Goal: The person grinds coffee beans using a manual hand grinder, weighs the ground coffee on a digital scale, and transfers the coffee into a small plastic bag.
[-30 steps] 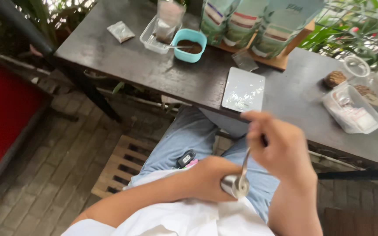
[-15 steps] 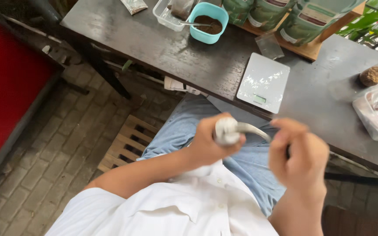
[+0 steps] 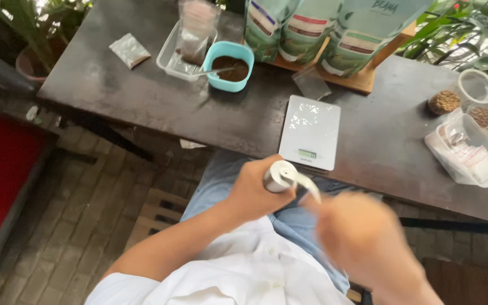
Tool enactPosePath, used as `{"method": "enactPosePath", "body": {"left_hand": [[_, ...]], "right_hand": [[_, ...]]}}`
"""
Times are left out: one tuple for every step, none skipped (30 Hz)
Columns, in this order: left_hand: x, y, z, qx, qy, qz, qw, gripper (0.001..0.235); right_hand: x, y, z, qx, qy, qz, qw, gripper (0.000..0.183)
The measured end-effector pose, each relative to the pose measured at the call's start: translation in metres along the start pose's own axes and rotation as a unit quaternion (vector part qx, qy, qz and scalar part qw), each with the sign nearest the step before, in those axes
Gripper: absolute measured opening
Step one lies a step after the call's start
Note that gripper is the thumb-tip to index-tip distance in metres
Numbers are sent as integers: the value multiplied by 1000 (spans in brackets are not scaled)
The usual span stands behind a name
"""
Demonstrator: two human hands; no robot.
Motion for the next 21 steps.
{"method": "enactPosePath", "body": {"left_hand": [[1, -12, -5, 1, -2, -5, 1000, 15], [1, -26, -11, 81, -27, -112, 990, 15], [-1, -41, -18, 159, -51, -213, 963, 19], [-11, -55, -43, 160, -52, -215, 962, 19], [-24, -70, -66, 183, -192, -212, 941, 35], [-38, -85, -91, 202, -327, -208, 900, 63], [-27, -68, -71, 198, -320, -208, 903, 63], [-16, -50, -52, 88, -257, -233, 934, 41], [-6, -32, -34, -23, -187, -249, 950, 22], [6, -25, -28, -28, -178, -243, 953, 22], [19, -14, -23, -34, -137, -154, 978, 19], [31, -1, -18, -39, -94, -64, 993, 20], [36, 0, -16, -38, -86, -50, 994, 20], [41, -1, -15, 12, -22, -65, 998, 18], [49, -3, -13, 60, 38, -88, 994, 19], [44, -17, -26, 59, 43, -81, 994, 19], [41, -33, -38, 108, -33, -200, 973, 25], [37, -50, -50, 154, -108, -314, 931, 36], [31, -47, -45, 152, -105, -315, 931, 36], [25, -45, -40, 117, -117, -362, 918, 35], [17, -45, -34, 79, -126, -409, 900, 36]], "right_hand": [[13, 3, -10, -3, -4, 2, 1000, 20], [26, 5, -23, 95, 104, -15, 990, 17], [39, 7, -35, 193, 211, -35, 958, 28], [33, -9, -20, 191, 210, -34, 958, 28], [26, -25, -4, 90, 127, -89, 984, 10], [19, -43, 12, -14, 43, -145, 988, 19], [19, -37, 37, -8, 43, -151, 988, 19], [19, -31, 62, -2, -43, -60, 997, 7], [20, -26, 88, 6, -124, 29, 992, 14], [15, -19, 82, 14, -121, 20, 992, 14], [14, -14, 79, 17, -129, 9, 991, 21], [13, -9, 75, 20, -137, -2, 990, 29], [16, -19, 58, 30, -126, -7, 991, 29], [16, -33, 42, 44, -151, -275, 949, 40], [11, -42, 26, 40, -170, -520, 836, 57], [19, -38, 21, 41, -162, -523, 836, 57], [31, -32, 12, 121, -31, -287, 950, 40], [40, -22, 5, 186, 98, -21, 977, 32], [38, -27, 30, 189, 97, -23, 977, 32], [34, -34, 58, 92, -111, -126, 981, 36], [26, -39, 84, -10, -316, -219, 923, 40]]}}
Point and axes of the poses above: each hand's wrist, its own x-axis towards the middle knuckle, its own y-axis out of the back of the hand, z = x × y, the point moved 1 cm from there along x, towards the middle knuckle, and after that the axes turned 5 degrees about y, right-handed, at the moved point
